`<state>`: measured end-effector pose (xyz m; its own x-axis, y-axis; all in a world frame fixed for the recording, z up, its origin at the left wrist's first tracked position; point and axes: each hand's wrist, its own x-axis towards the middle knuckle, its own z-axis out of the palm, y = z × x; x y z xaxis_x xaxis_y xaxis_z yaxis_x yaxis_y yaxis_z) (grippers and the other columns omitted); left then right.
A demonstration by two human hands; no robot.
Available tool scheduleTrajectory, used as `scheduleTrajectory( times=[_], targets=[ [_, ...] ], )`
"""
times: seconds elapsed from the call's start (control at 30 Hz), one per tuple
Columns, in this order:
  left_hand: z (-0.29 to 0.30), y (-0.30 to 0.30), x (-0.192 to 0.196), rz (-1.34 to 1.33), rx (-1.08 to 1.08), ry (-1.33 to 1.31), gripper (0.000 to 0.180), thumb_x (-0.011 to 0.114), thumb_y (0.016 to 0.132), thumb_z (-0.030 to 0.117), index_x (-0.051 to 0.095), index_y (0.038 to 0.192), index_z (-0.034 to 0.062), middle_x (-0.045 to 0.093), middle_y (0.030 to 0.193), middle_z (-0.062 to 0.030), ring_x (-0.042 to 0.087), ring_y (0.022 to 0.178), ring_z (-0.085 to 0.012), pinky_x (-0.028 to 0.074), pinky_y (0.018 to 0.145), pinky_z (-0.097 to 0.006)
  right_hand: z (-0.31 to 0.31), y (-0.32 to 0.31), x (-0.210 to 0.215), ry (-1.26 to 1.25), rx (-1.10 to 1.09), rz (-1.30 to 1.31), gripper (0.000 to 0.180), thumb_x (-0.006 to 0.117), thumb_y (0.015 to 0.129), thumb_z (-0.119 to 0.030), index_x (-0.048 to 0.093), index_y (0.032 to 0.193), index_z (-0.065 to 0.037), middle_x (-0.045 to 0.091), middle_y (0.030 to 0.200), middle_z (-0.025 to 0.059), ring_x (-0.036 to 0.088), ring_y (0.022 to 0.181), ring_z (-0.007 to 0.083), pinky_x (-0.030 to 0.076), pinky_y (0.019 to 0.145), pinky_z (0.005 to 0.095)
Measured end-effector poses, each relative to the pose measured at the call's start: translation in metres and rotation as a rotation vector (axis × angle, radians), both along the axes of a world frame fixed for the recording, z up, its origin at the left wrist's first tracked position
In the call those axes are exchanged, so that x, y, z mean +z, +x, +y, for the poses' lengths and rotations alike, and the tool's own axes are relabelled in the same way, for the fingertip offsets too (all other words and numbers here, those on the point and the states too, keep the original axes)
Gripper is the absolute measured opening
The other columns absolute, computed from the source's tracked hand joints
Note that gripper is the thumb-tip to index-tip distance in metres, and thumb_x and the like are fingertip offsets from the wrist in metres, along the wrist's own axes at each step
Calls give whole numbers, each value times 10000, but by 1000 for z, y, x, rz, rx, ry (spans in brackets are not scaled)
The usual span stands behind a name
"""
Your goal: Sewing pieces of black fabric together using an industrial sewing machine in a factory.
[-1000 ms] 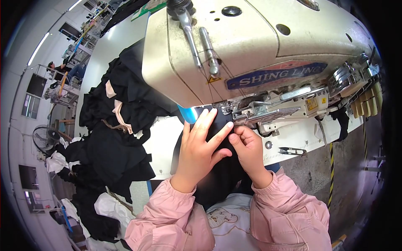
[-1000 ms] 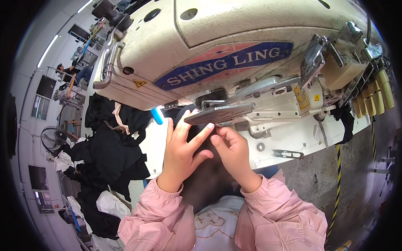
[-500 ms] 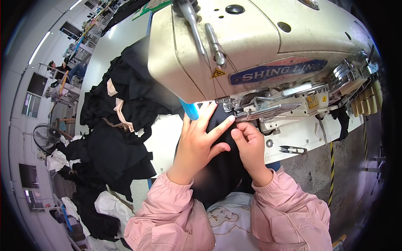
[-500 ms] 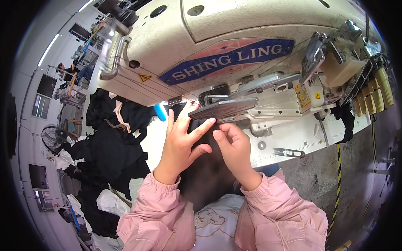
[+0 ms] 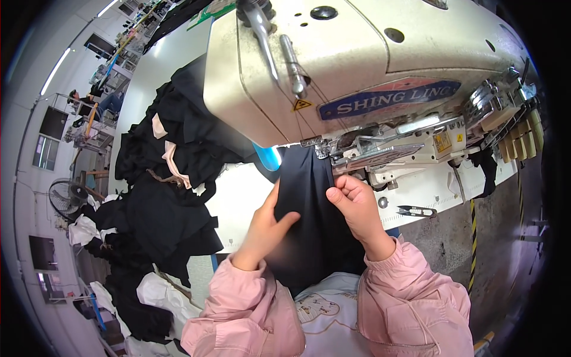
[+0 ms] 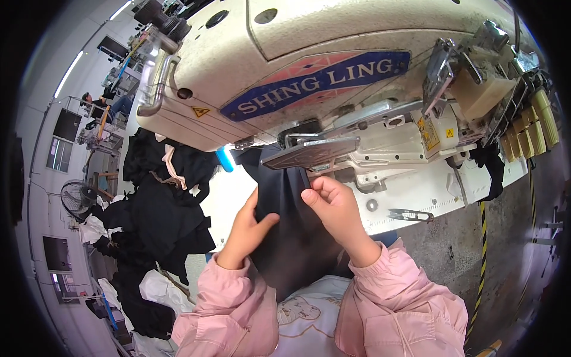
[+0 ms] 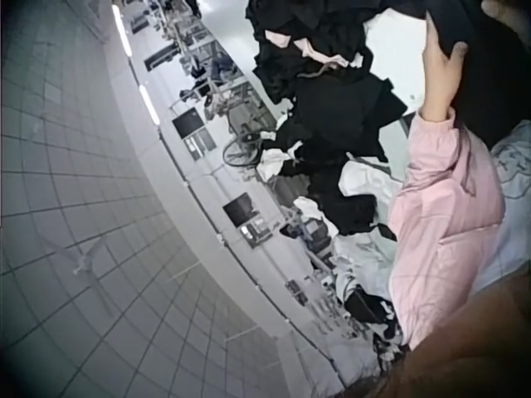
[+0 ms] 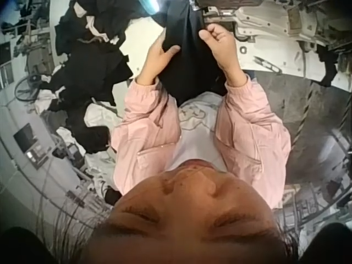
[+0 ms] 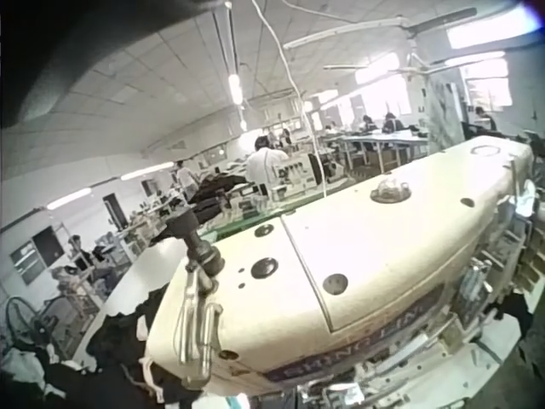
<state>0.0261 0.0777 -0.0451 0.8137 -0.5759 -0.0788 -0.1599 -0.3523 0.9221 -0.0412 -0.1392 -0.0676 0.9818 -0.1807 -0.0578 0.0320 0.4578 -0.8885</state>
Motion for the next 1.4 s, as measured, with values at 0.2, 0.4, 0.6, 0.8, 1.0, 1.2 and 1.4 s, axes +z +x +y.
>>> scheduleTrajectory(
  times=[0.2, 0.4, 0.6, 0.8, 1.0, 1.2, 1.4],
  targets=[
    [16, 44, 47, -101, 370, -114, 690, 641, 831, -87, 472, 1487, 43, 631, 1213, -68, 601, 1042, -110, 483, 913, -261, 0, 2, 4, -170, -122, -12, 149, 733, 943, -132, 630, 918, -27, 562, 798, -79, 489, 743, 1, 389, 660, 180],
    [-34, 5, 56, -1053, 195, 248, 554, 746, 766, 30, 641, 1306, 95, 574, 1290, -149, 584, 1125, -345, 462, 991, -444, 3, -4, 9, -94, -102, 51, 153, 737, 941, -142, 643, 915, -24, 577, 798, -77, 502, 728, 7, 409, 667, 179],
    [-54, -11, 47, -928, -63, 258, 567, 731, 849, 365, 619, 1358, 141, 534, 1417, -128, 520, 1299, -334, 416, 1091, -509, 5, -9, 10, -261, -128, 55, 190, 706, 970, -183, 641, 891, -23, 534, 727, -90, 426, 654, 0, 325, 572, 185],
    [-54, -9, 47, -956, -70, 343, 600, 685, 852, 480, 613, 1381, 207, 516, 1442, -116, 507, 1318, -324, 380, 1100, -541, 10, -5, 4, -328, -190, -11, 221, 666, 990, -199, 635, 858, -25, 497, 679, -93, 395, 630, -2, 294, 542, 202],
    [-55, -8, 48, -962, -64, 405, 593, 660, 857, 510, 611, 1389, 253, 504, 1459, -110, 490, 1339, -308, 291, 1141, -589, 13, -3, 7, -353, -227, -13, 219, 657, 994, -194, 646, 865, -17, 506, 684, -89, 402, 641, 1, 305, 552, 203],
    [-54, -1, 54, -969, -95, 445, 595, 653, 856, 524, 614, 1385, 255, 492, 1472, -113, 474, 1357, -306, 283, 1142, -593, 15, -1, 4, -350, -226, -25, 221, 651, 1001, -199, 654, 894, -5, 515, 694, -85, 414, 655, 8, 325, 567, 206],
    [-53, -5, 52, -941, -124, 395, 633, 711, 805, 478, 600, 1392, 268, 488, 1474, -92, 458, 1376, -294, 281, 1133, -600, 13, -2, 5, -341, -213, -47, 210, 638, 1011, -194, 678, 988, 11, 587, 783, -59, 466, 719, 16, 375, 621, 203]
  ],
)
